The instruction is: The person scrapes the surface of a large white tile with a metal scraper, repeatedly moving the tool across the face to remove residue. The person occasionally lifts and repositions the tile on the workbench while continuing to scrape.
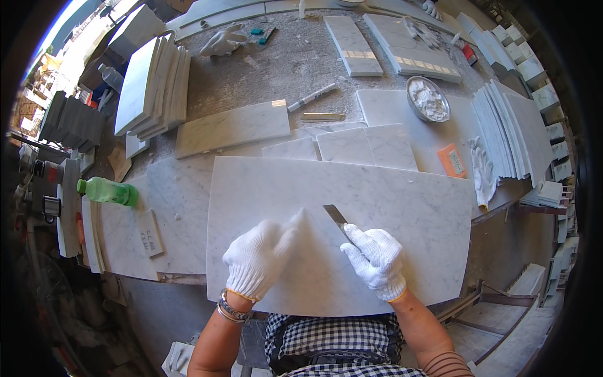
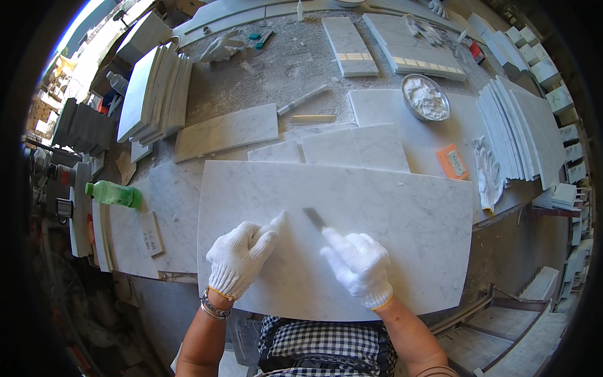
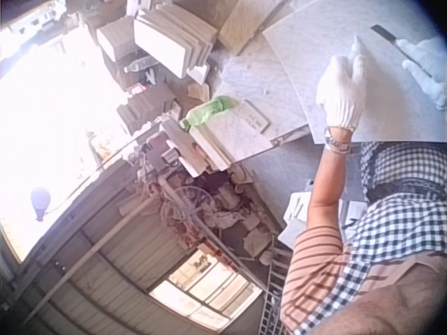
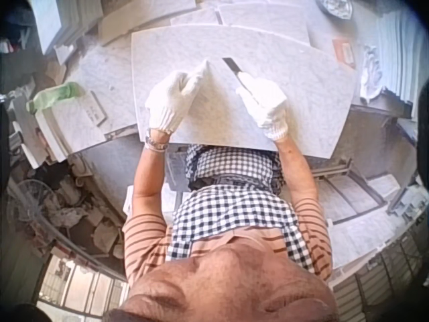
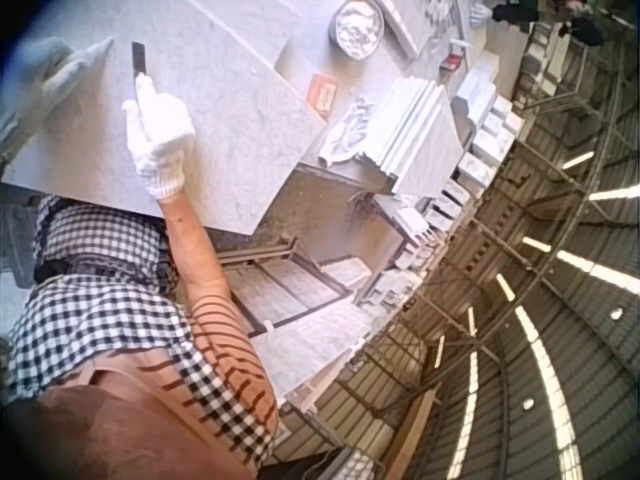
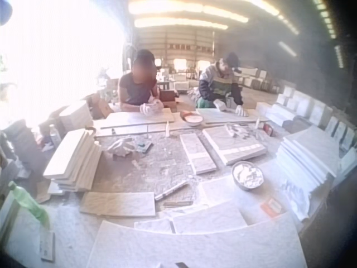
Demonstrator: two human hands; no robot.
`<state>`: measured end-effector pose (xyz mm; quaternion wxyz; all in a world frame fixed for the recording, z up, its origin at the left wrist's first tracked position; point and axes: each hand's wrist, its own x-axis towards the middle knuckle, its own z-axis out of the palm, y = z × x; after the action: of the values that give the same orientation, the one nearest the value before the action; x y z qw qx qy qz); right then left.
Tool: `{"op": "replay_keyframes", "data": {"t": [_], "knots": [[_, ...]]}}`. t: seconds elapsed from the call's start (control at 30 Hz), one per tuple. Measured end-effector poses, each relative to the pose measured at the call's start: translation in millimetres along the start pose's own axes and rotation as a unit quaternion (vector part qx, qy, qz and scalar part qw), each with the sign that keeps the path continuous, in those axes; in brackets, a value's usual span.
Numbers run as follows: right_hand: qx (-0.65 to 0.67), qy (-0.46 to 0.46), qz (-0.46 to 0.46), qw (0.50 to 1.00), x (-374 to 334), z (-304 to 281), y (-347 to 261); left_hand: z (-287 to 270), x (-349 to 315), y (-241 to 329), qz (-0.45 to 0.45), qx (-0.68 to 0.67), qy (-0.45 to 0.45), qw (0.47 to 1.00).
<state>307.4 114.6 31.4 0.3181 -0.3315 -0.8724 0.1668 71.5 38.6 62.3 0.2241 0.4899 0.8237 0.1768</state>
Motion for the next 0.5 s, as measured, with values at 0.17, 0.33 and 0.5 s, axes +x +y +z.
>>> {"op": "replay_keyframes", "data": {"t": [0.17,0.33,0.5], "knots": [[-0.007,-0.002,0.006,1.0,0.1,-0.3,-1.2,6.3,-9.9,-13.0,-0.046,-0.155,0.052,0.985],[0.006,0.0,0.011,1.0,-0.3,-1.2,-1.1,21.1,-41.7,-33.2,0.056,-0.282,0.121,0.95],[0.017,0.004,0.012,1.0,-1.0,-0.4,-1.2,35.1,-60.8,-24.1,0.253,-0.14,0.088,0.953]]}}
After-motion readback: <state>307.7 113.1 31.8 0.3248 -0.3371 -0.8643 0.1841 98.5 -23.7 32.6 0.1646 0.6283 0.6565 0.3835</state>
